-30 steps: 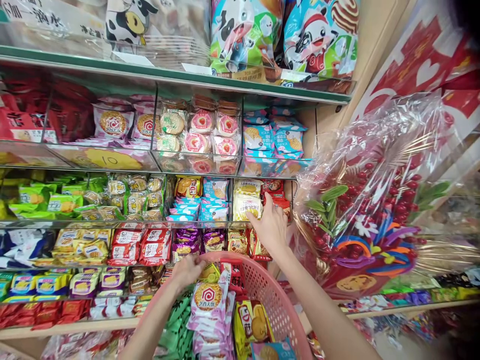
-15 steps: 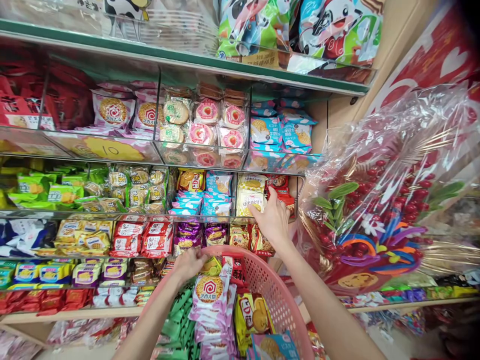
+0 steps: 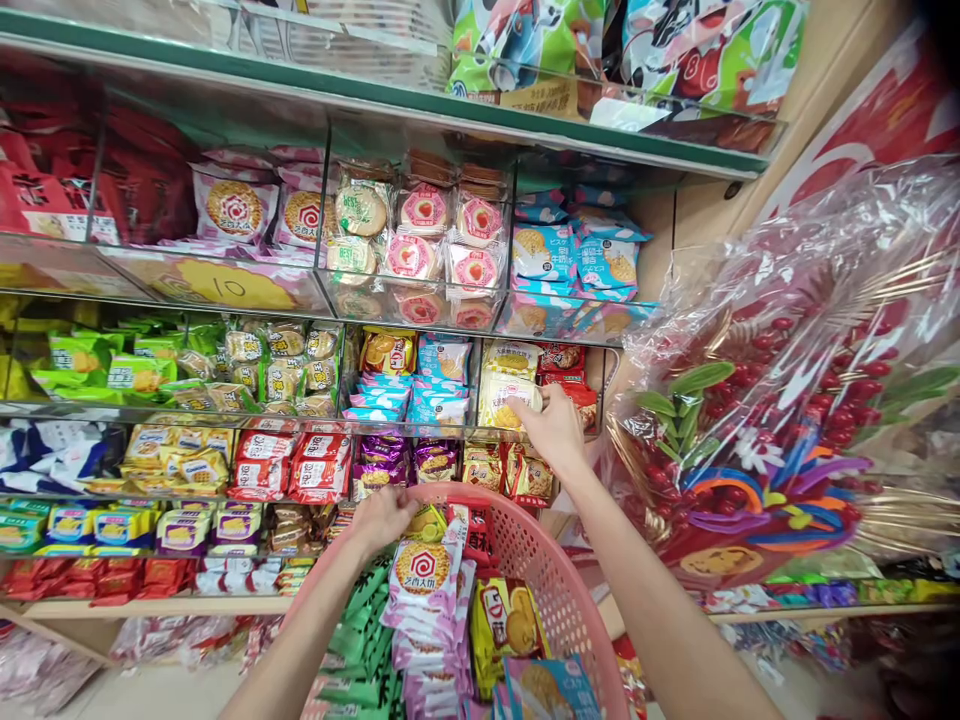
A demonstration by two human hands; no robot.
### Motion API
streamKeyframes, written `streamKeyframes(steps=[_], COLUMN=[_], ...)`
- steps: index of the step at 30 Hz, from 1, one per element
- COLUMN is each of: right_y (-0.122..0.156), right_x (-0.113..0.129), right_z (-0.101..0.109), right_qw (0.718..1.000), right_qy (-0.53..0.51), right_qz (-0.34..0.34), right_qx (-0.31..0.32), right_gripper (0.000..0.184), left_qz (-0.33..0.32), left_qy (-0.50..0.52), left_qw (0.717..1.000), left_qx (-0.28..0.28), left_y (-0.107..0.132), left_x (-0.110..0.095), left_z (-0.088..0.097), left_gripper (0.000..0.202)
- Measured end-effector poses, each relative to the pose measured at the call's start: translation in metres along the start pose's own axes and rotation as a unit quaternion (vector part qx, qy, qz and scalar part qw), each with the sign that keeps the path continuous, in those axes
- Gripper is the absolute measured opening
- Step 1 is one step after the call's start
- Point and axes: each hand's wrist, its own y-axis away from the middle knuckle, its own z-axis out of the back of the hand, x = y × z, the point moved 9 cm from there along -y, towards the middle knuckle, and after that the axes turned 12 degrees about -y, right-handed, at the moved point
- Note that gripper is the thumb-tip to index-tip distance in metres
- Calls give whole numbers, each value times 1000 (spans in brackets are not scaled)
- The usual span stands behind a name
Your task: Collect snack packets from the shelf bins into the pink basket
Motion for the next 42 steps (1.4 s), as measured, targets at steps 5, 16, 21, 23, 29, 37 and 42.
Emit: streamKeyframes(steps=[5,16,21,23,29,37,42], right_y=[0,47,137,181,284,324,331], right_x=[2,28,15,-3,-63,-64,-53], right_z=[-2,41,26,-2,-74,-94,-99], right_qw=[997,951,934,904,826,836,811], right_qy=[-80,-297,-329,-324,-265,-29,-45], right_qz=[17,78,-50,-120,-243,-127,-91], right_qx=[-9,-47,130,252,435,533,576], right_gripper=[33,30,30,28,36,26,34], left_qz=[-10,1,-4,0,10,11,10], left_qy=[-6,-15,-19,-14,-15,8,11], left_qw=[1000,1000,1000,1000,1000,1000,1000], left_qx=[-8,11,16,17,16,15,14], left_y=[-1,1,3,4,3,0,0], left_x=[0,-3,-6,-6,-5,-2,-3], left_z=[-2,1,0,-1,-3,-7,-6], left_gripper=[32,36,41,42,40,40,39])
